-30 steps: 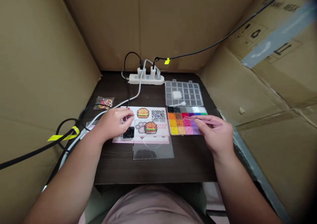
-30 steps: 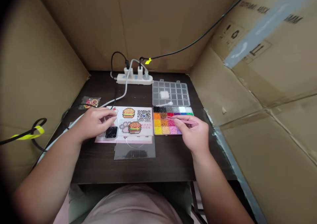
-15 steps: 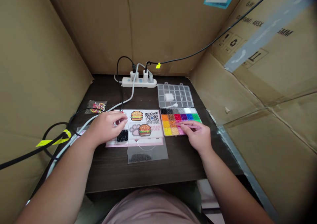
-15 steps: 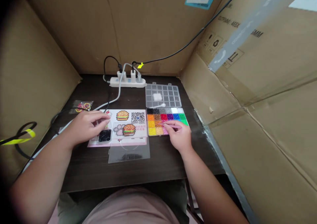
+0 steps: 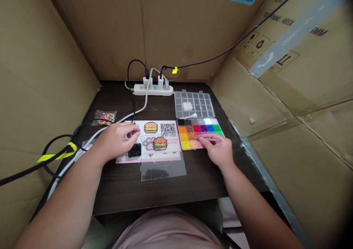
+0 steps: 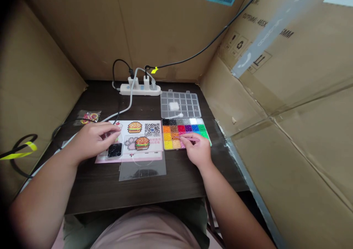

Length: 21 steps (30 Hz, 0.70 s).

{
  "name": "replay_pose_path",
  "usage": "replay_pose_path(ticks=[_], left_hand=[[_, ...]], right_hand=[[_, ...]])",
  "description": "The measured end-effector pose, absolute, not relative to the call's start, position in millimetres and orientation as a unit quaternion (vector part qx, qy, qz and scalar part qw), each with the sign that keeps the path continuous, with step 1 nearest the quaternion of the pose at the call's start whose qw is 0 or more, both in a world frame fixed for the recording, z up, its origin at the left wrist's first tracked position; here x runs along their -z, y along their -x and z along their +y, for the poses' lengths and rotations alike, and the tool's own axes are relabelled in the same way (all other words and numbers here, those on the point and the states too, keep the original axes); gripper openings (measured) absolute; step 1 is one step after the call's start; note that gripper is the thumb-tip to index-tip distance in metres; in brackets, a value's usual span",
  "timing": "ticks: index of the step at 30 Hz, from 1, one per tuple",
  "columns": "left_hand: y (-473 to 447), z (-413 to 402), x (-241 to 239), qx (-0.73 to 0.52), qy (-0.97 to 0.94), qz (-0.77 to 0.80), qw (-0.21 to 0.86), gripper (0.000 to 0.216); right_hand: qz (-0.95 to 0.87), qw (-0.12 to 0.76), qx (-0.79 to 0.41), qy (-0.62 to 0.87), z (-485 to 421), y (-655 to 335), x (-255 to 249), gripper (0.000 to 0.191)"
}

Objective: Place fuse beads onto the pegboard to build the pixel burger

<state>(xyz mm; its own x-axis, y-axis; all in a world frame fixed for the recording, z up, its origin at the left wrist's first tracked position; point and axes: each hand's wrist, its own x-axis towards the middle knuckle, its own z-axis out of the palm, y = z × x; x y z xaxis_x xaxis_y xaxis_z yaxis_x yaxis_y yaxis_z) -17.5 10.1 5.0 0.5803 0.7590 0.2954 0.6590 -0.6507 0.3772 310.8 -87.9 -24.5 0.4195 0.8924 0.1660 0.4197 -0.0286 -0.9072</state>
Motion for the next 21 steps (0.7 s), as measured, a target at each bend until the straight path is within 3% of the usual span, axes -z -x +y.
replay_pose_path(ticks=[21], left_hand=[[17.3,9.5,-6.3,-0.228,-0.879,0.402,0.117,0.03]], right_hand=[[-0.472,0.53,-0.218,0.67,-88.4,-312.3,18.5,0.017]])
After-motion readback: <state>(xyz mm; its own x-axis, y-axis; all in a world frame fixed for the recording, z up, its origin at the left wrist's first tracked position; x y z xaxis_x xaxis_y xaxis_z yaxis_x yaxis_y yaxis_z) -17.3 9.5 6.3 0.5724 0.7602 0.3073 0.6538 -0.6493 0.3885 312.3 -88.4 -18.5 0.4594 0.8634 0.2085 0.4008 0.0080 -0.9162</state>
